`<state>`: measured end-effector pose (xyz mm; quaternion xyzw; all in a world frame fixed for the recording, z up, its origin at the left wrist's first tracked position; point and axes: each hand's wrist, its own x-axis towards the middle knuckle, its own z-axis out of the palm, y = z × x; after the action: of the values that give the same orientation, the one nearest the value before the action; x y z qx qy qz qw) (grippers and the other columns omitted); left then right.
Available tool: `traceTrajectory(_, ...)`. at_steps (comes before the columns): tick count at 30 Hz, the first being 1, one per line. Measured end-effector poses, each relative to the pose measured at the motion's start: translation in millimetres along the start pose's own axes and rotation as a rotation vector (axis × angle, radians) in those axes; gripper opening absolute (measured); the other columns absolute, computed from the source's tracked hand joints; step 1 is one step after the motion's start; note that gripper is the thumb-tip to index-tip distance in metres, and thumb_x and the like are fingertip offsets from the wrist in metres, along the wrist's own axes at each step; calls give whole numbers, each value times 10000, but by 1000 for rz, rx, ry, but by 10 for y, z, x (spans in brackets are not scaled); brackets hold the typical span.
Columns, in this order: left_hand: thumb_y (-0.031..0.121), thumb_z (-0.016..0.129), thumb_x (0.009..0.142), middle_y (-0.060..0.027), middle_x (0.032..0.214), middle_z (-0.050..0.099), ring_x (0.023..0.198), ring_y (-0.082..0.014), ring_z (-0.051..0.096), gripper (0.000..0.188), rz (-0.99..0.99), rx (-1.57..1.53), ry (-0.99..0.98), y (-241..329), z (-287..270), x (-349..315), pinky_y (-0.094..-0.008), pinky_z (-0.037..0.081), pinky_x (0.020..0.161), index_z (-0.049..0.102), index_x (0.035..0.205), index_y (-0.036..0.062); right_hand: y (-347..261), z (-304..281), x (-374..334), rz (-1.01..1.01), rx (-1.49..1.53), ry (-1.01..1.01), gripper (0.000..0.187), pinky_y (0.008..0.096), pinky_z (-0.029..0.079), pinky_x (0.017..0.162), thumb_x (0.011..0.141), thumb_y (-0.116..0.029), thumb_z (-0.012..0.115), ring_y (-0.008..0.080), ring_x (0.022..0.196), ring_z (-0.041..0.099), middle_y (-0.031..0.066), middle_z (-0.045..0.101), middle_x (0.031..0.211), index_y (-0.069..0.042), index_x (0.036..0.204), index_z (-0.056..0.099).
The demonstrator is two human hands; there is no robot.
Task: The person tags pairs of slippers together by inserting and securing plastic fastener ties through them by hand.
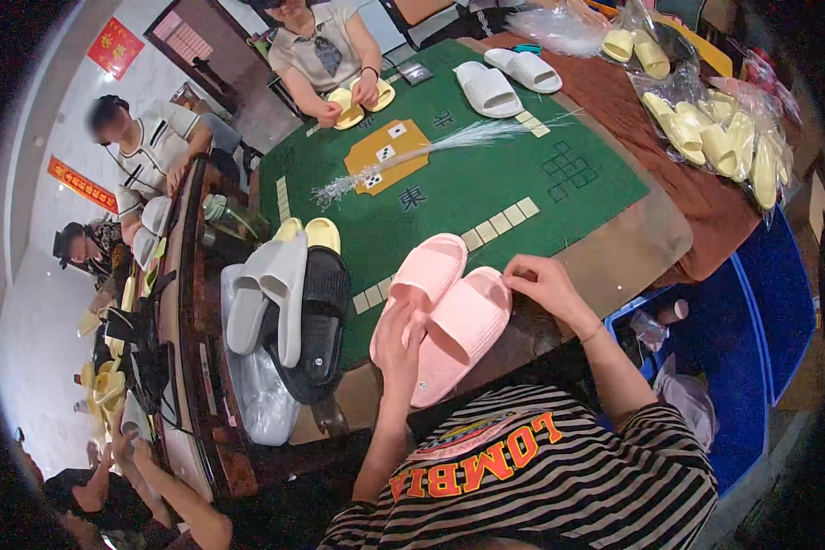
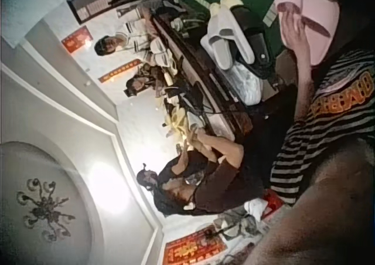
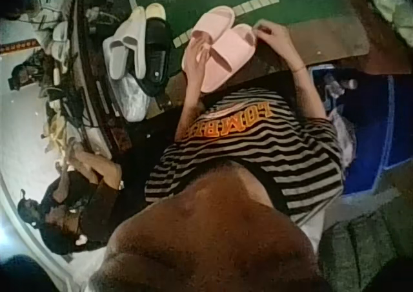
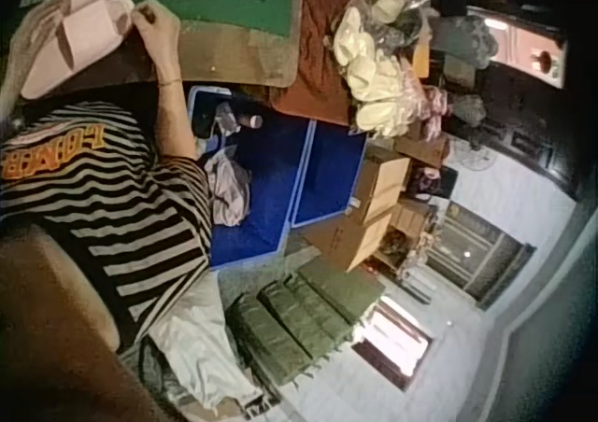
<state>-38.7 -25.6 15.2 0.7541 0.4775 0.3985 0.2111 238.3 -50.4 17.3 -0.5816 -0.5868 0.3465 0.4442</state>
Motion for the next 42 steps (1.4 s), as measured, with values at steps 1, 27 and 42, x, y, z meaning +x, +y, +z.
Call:
traceTrajectory(1, 86, 620, 855, -145, 1093, 606, 1059, -301, 566, 219, 46, 1, 22, 128, 12, 33, -370, 433, 918, 625, 1061, 12, -64, -14, -19, 8, 39, 44, 162, 277, 404, 532, 821, -195, 651, 94, 574, 482, 49, 564, 641, -47, 886, 641)
traceTrajectory(27, 140, 608, 848, -95, 875, 595, 886, -277, 586, 130, 287, 94, -232, 645, 651, 390, -398, 429, 834, 562, 940, 59, -326, -52, -65, -127, -14, 55, 149, 270, 350, 501, 800, -143, 653, 89, 562, 431, 53, 471, 605, -8, 846, 609)
traceTrajectory(42, 7, 582, 840, -119, 1082, 571, 1045, -257, 548, 257, 37, -159, 43, 488, 252, 178, -332, 389, 958, 576, 1097, 11, 543, -756, -78, -69, 19, 766, 243, 252, 340, 561, 919, -119, 504, 89, 604, 377, 29, 418, 655, -94, 1142, 599)
